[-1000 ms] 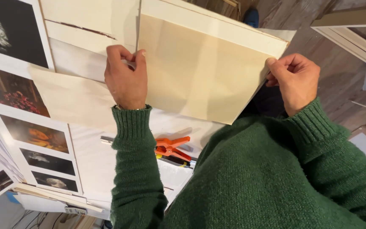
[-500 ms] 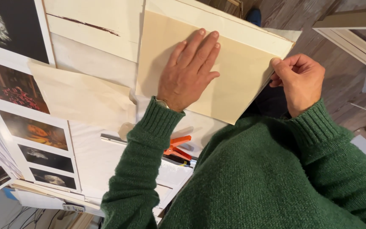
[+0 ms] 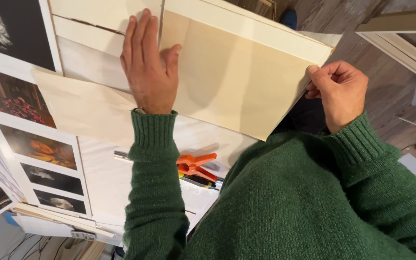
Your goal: Cutting a paper mat for an art print using a ruler and a utility knife.
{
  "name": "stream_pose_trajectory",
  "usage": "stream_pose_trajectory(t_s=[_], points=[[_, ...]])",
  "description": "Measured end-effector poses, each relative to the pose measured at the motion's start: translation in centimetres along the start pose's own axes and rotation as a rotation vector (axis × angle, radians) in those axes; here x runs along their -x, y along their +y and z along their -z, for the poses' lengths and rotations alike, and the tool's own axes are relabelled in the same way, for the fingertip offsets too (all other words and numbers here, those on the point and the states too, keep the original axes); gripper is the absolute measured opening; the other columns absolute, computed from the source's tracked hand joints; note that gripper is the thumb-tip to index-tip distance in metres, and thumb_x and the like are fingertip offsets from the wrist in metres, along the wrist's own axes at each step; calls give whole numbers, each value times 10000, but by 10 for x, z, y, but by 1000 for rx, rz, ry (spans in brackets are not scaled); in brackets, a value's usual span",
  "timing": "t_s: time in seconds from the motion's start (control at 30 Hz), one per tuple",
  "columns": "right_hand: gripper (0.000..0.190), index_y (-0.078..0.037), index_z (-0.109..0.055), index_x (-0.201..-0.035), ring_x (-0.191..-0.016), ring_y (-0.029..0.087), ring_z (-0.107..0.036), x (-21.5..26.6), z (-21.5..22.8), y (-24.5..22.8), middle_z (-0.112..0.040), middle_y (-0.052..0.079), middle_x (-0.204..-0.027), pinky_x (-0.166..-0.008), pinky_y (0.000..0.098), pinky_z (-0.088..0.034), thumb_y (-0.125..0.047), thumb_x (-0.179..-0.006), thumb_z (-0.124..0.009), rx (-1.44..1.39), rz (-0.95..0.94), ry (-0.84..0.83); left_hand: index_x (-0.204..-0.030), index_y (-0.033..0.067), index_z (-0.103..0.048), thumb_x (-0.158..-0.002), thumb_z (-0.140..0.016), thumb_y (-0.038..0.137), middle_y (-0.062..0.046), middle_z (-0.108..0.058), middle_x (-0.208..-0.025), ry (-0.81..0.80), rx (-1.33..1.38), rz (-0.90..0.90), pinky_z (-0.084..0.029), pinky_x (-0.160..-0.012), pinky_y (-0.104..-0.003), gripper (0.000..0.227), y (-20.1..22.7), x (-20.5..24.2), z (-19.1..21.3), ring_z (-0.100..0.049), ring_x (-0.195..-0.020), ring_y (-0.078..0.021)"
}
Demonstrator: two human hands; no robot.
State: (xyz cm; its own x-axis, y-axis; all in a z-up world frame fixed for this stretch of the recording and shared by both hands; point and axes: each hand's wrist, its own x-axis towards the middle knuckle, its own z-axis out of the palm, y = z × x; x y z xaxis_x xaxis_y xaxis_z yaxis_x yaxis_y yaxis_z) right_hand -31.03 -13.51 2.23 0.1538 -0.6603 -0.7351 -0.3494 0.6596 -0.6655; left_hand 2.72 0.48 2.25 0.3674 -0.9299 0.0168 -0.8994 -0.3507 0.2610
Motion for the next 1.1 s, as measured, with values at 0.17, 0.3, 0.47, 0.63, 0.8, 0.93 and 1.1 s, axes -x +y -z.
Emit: stream_pose_trajectory(t_s=[0.17, 0.3, 0.47, 0.63, 0.8, 0.93, 1.1], points=[[217, -25, -632, -873, -652, 101, -626, 0, 2, 2, -676, 53, -789, -605, 255, -558, -131, -1017, -756, 4, -5, 2, -1534, 80, -471, -1151, -719, 250, -56, -498, -1557, 102, 163, 59, -419, -1241, -415, 487, 7, 12, 18, -463, -1480, -257], [190, -37, -637, -885, -677, 105, -629, 3, 12, 3, -672, 48, -808, -613, 261, -553, -124, -1032, -720, -94, -19, -29, -1463, 30, -496, -1093, -680, 130, -113, -550, -1486, 166, 450, 421, -522, -1043, -374, 425, 27, 45, 28, -552, -1354, -271], [119, -19, -636, -997, -751, 102, -607, 7, 16, -32, -658, 34, -895, -698, 243, -531, -111, -1065, -669, -58, 195, -37, -1317, 2, -513, -1130, -591, 101, -111, -564, -1294, 349, 771, 714, -505, -995, -328, 225, 62, 119, 11, -566, -1133, -184], [145, 39, -724, -1195, -953, 179, -618, -7, 29, -37, -596, 133, -1105, -869, 269, -531, 30, -1090, -625, 522, 783, -36, -1253, 23, -488, -1053, -524, 193, -158, -638, -1204, 191, 1403, 1270, -546, -911, -380, 265, 124, 157, 16, -655, -1078, -251], [154, -3, -772, -1178, -933, 174, -660, -19, 35, -21, -644, 124, -1094, -838, 289, -539, 22, -1092, -647, 587, 759, -58, -1243, 36, -469, -1039, -529, 181, -213, -625, -1297, 103, 1715, 1336, -549, -946, -422, 258, 149, 177, -1, -650, -1177, -329], [179, -23, -778, -1196, -906, 188, -674, -13, 38, -21, -665, 122, -1066, -820, 319, -547, 20, -1066, -661, 634, 775, -53, -1245, 34, -465, -1043, -524, 166, -241, -604, -1328, 117, 1759, 1305, -548, -956, -436, 248, 155, 180, -3, -648, -1206, -360], [225, -35, -769, -1234, -920, 248, -671, -1, 43, -29, -677, 140, -1076, -809, 354, -551, 30, -1033, -690, 865, 975, -31, -1266, 30, -459, -1047, -528, 171, -238, -590, -1350, 149, 1709, 1308, -542, -958, -425, 270, 164, 179, -1, -645, -1212, -349]])
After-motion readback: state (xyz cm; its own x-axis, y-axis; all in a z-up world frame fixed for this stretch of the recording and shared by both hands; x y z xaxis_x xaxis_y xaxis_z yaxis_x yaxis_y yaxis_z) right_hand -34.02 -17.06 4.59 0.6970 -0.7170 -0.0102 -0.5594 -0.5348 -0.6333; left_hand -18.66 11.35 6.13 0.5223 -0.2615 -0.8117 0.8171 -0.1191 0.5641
